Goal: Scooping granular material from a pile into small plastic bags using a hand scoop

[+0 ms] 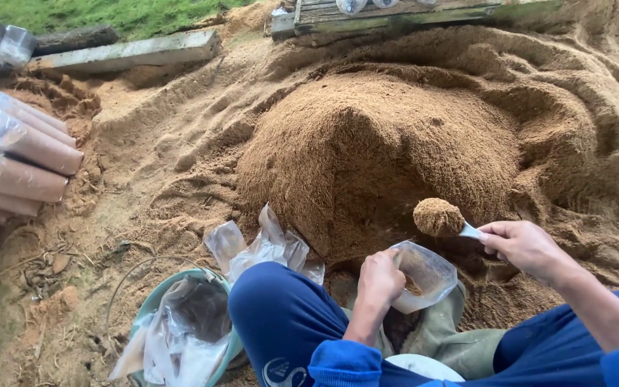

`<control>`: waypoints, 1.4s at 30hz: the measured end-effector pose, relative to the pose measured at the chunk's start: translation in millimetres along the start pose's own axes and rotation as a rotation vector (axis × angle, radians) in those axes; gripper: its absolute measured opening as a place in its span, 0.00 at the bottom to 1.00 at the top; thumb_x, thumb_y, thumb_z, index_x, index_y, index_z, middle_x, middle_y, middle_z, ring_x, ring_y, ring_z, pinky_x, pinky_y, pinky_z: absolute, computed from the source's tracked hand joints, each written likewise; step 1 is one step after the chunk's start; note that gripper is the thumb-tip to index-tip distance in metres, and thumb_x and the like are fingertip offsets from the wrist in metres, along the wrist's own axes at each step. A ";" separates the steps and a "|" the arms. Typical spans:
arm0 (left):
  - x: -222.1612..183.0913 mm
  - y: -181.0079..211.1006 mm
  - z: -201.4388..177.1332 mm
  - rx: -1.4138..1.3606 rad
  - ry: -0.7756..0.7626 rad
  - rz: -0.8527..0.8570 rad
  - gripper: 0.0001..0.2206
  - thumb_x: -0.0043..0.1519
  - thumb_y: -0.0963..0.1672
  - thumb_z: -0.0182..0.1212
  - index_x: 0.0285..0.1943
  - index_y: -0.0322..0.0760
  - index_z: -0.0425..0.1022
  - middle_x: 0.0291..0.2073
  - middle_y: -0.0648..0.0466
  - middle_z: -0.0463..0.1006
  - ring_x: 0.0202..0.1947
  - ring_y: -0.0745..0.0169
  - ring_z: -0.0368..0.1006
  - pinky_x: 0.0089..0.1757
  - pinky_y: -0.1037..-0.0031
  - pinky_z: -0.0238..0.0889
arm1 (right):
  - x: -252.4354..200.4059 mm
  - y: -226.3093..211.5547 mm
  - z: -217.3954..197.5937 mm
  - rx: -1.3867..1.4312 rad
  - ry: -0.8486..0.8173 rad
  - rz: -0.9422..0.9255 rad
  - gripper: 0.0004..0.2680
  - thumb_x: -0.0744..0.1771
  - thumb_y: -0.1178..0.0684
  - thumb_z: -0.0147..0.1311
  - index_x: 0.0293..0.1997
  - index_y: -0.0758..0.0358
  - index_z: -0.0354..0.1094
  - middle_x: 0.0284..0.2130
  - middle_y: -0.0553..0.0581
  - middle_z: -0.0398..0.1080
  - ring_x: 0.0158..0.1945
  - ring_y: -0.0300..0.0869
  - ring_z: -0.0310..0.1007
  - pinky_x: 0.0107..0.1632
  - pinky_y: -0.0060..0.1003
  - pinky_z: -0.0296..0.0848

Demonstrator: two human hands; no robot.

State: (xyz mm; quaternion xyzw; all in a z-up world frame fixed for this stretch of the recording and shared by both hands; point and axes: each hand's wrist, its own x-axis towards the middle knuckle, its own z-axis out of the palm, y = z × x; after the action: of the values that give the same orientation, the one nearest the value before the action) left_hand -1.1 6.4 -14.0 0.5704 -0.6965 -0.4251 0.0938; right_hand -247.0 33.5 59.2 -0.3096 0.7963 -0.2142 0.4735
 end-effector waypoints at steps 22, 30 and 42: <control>-3.8 3.4 0.8 0.082 -0.034 -0.030 0.18 0.56 0.34 0.55 0.55 0.33 0.78 0.43 0.41 0.82 0.41 0.44 0.80 0.47 0.63 0.74 | 1.3 85.0 51.0 -0.923 0.424 -0.614 0.09 0.67 0.43 0.48 0.30 0.41 0.76 0.21 0.35 0.79 0.20 0.29 0.72 0.44 0.29 0.68; -16.8 17.0 -15.9 0.067 -0.075 -0.045 0.20 0.58 0.33 0.52 0.57 0.40 0.79 0.44 0.44 0.82 0.41 0.46 0.79 0.48 0.61 0.74 | 0.5 57.8 41.2 -0.410 0.284 -0.327 0.10 0.65 0.51 0.48 0.36 0.54 0.80 0.15 0.52 0.78 0.15 0.38 0.67 0.18 0.31 0.62; -32.9 18.3 -31.4 0.192 -0.157 -0.030 0.16 0.59 0.34 0.56 0.56 0.31 0.77 0.41 0.41 0.82 0.38 0.47 0.81 0.44 0.63 0.77 | 113.5 102.6 75.2 -0.617 0.038 0.135 0.13 0.69 0.44 0.44 0.42 0.52 0.80 0.22 0.46 0.70 0.24 0.32 0.60 0.28 0.26 0.56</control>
State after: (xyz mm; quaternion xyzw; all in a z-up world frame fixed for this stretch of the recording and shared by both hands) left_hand 16.1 19.7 29.9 0.5521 -0.7306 -0.4012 -0.0225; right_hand -250.9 24.4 -111.0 -0.3809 0.8512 0.0636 0.3556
